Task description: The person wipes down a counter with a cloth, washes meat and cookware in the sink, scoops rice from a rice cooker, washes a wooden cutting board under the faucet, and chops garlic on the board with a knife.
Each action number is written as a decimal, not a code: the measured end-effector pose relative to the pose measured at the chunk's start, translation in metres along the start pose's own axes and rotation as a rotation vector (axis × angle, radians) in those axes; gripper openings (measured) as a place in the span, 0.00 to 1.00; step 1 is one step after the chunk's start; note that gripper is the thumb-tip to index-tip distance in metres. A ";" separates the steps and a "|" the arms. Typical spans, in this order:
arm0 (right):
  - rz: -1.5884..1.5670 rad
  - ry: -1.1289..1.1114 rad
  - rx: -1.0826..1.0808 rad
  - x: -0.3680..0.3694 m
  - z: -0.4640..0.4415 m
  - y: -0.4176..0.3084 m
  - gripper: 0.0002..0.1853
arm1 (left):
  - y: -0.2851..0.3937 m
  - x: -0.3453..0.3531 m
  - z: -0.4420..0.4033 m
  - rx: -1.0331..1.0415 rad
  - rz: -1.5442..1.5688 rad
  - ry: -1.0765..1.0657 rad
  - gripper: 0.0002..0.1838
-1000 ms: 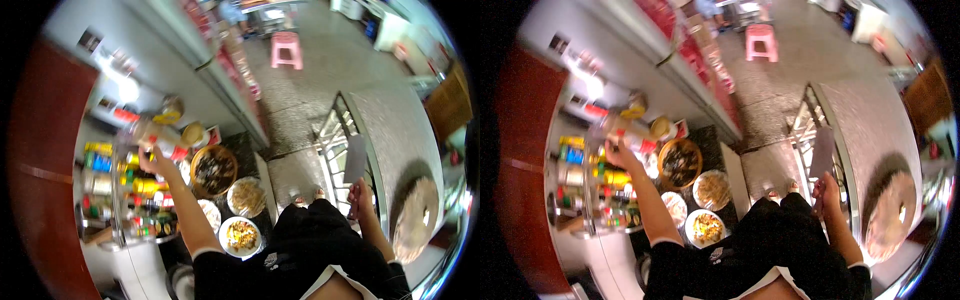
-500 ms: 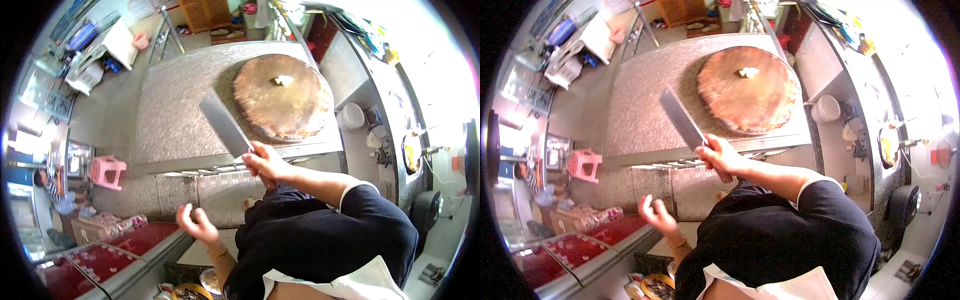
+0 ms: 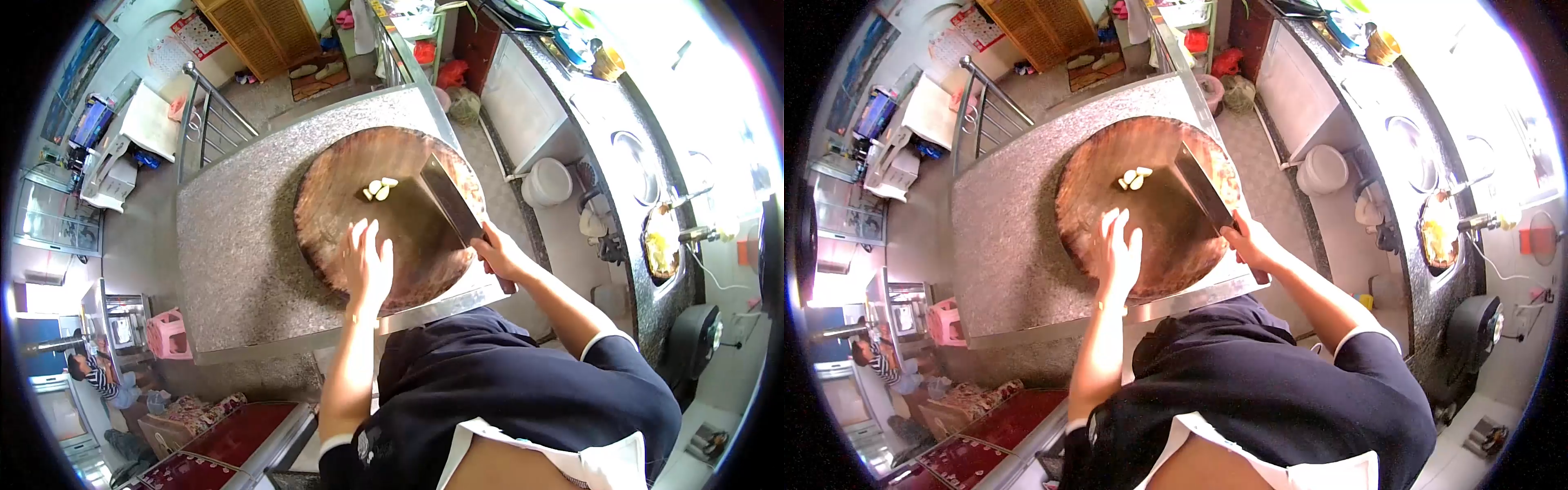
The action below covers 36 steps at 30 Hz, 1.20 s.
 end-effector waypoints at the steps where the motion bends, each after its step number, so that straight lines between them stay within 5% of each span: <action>1: -0.078 -0.039 0.024 -0.003 -0.002 0.006 0.18 | 0.001 0.012 -0.023 0.000 -0.058 0.001 0.21; 6: -0.348 -0.254 0.085 -0.024 0.002 -0.002 0.27 | 0.006 0.042 -0.101 0.051 -0.251 0.028 0.16; 8: 0.181 -0.090 -0.278 -0.045 0.026 -0.053 0.33 | 0.005 0.053 -0.113 0.068 -0.329 -0.024 0.05; 9: -0.040 -0.173 -0.362 -0.043 0.043 -0.076 0.38 | 0.009 0.056 -0.112 0.114 -0.318 -0.021 0.04; 12: -0.189 -0.002 -0.235 -0.057 0.047 -0.032 0.34 | 0.046 0.062 -0.089 0.331 -0.304 0.005 0.04; 13: -0.060 0.082 -0.208 -0.061 0.039 0.010 0.26 | 0.059 0.072 -0.073 0.428 -0.303 -0.019 0.04; 14: 0.264 0.194 -0.115 -0.064 0.045 0.021 0.20 | 0.069 0.077 -0.058 0.384 -0.270 -0.041 0.04; 18: 0.250 0.349 -0.142 -0.042 0.069 0.048 0.18 | 0.074 0.076 -0.025 0.217 0.021 -0.103 0.08; 23: 0.510 0.305 -0.078 -0.014 0.072 0.072 0.21 | 0.056 0.068 -0.012 0.154 0.030 -0.064 0.28; 27: 0.671 0.241 -0.113 0.003 0.069 0.080 0.21 | 0.028 0.054 -0.004 0.061 0.075 -0.075 0.19; 33: 0.455 0.381 -0.191 -0.007 0.082 0.030 0.19 | 0.005 0.023 0.018 0.005 0.167 0.050 0.17; 36: 0.592 0.301 -0.088 0.004 0.070 0.044 0.17 | -0.002 0.016 0.023 -0.021 0.240 0.076 0.16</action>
Point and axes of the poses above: each hand's wrist, its own z-axis away from the middle knuckle, its own x-axis out of the palm, y = z × x, the point moved 9 cm from there along -z, towards the middle knuckle, and after that the axes turned 8 degrees about -y, right-handed, at the moved point
